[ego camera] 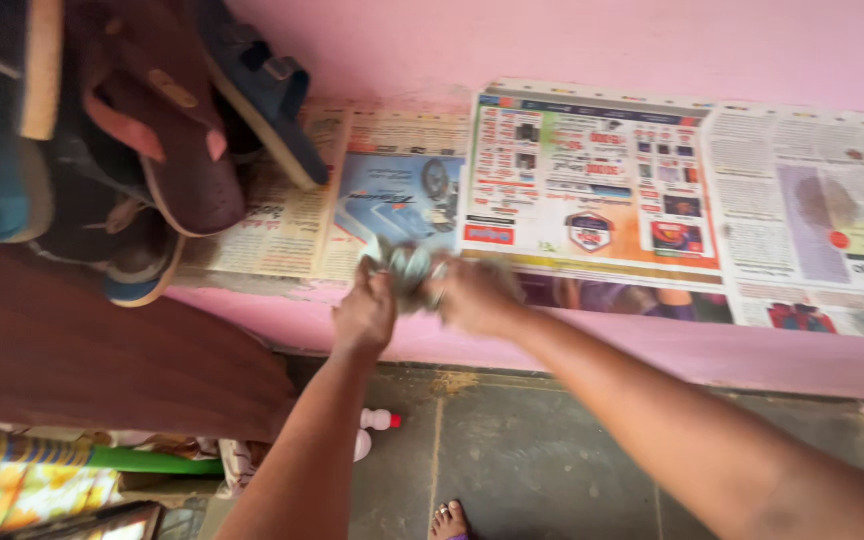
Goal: The person wipes several pairs of shoes and flip-flops on a two-tiered pink shelf using a light-colored cloth. They clean the shoes one by one, then wipe the newspaper-lined shelf surface before continuing with the remaining footwear.
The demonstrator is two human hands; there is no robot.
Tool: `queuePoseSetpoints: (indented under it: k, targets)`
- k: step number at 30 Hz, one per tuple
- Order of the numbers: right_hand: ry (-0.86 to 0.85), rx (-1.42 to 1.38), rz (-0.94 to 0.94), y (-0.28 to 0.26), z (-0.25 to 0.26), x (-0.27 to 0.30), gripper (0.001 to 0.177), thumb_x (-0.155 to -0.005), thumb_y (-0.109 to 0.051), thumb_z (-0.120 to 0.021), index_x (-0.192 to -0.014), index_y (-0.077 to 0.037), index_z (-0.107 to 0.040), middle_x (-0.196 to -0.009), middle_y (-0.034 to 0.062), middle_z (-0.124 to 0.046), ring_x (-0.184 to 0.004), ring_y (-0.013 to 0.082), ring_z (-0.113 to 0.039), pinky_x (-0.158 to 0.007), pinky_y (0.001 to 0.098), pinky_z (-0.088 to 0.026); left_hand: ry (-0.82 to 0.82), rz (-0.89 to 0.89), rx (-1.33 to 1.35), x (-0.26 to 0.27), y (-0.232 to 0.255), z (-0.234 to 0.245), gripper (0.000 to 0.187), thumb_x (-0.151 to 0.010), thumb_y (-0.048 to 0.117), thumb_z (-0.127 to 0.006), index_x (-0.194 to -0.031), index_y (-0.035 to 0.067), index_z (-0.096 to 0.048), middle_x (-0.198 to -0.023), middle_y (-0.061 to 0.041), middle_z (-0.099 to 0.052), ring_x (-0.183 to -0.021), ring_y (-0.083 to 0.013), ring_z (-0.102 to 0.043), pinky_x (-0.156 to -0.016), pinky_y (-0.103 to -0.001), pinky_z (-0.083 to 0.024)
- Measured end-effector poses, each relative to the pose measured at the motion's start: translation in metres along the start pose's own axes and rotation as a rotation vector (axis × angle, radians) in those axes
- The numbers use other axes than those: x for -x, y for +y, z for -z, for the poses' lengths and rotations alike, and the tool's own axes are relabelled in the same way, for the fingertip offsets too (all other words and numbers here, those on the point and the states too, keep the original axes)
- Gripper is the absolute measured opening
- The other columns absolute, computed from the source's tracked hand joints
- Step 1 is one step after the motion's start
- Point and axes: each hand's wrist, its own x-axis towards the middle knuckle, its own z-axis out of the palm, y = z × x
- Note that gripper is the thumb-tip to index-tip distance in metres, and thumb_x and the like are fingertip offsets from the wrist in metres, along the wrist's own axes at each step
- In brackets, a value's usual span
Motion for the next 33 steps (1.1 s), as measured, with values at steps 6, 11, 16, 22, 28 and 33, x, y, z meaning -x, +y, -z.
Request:
queuePoseSetpoints:
  k: [6, 11, 16, 22, 28, 33]
  targets:
    - [-0.072, -1.129, -0.032, 0.028, 0.023, 0.093, 0.036, -0.086, 0.004, -0.058, -0.119, -0.001, -0.072, -0.107, 0.0109, -0.075, -0.093, 0.0228, -0.071, -0.083, 0.0372, -0.059, 0.276, -0.156, 0.109, 0.014, 0.030, -0.011, 0.061, -0.104, 0.042, -0.039, -0.153, 0.007, -0.037, -0.140, -0.023, -0.059, -0.132, -0.0404, -0.054, -0.116, -0.061, -0.031]
    - [0.385, -0.614, -0.474, 0.104, 0.097, 0.120, 0.046, -0.090, -0.003, -0.055, -0.132, -0.013, -0.068, -0.103, 0.0111, -0.077, -0.085, 0.0214, -0.072, -0.075, 0.0342, -0.058, 0.199, -0.579, -0.301, 0.039, 0.090, -0.058, 0.049, -0.099, 0.029, -0.052, -0.145, 0.015, -0.048, -0.159, -0.014, -0.046, -0.147, -0.0311, -0.042, -0.122, -0.061, -0.023]
    - [0.306, 0.106, -0.320, 0.106, 0.054, 0.135, 0.053, -0.077, -0.012, -0.074, -0.129, -0.023, -0.070, -0.136, 0.0290, -0.053, -0.117, 0.0392, -0.059, -0.097, 0.0457, -0.050, -0.155, -0.543, -0.589, 0.066, 0.148, -0.098, 0.076, -0.089, 0.038, -0.067, -0.153, 0.015, -0.032, -0.167, -0.013, -0.017, -0.153, -0.0360, -0.015, -0.120, -0.062, -0.011]
    - [0.365, 0.226, -0.700, 0.215, 0.062, 0.270, 0.063, -0.086, -0.003, -0.061, -0.130, -0.047, -0.069, -0.144, 0.0123, -0.055, -0.127, 0.0320, -0.057, -0.093, 0.0465, -0.054, -0.170, -0.354, -0.742, 0.091, 0.176, -0.105, 0.099, -0.085, 0.055, -0.074, -0.161, 0.019, -0.021, -0.168, -0.016, -0.012, -0.153, -0.0419, -0.015, -0.122, -0.065, -0.012]
    - [0.539, 0.471, -1.005, 0.329, 0.145, 0.377, 0.035, -0.092, -0.016, -0.068, -0.127, -0.013, -0.071, -0.111, 0.0248, -0.067, -0.111, 0.0444, -0.058, -0.090, 0.0580, -0.051, -0.172, -0.389, -0.712, 0.097, 0.210, -0.131, 0.097, -0.086, 0.059, -0.073, -0.160, 0.023, -0.022, -0.166, -0.023, -0.010, -0.150, -0.0528, -0.013, -0.120, -0.064, -0.017]
    - [0.552, -0.011, -1.126, 0.303, 0.120, 0.279, 0.031, -0.096, -0.016, -0.064, -0.126, -0.009, -0.067, -0.124, 0.0183, -0.065, -0.091, 0.0264, -0.070, -0.077, 0.0463, -0.055, -0.206, -0.663, -0.696, 0.103, 0.241, -0.172, 0.084, -0.087, 0.053, -0.074, -0.156, 0.030, -0.030, -0.167, -0.018, -0.008, -0.152, -0.0501, -0.008, -0.119, -0.064, -0.020]
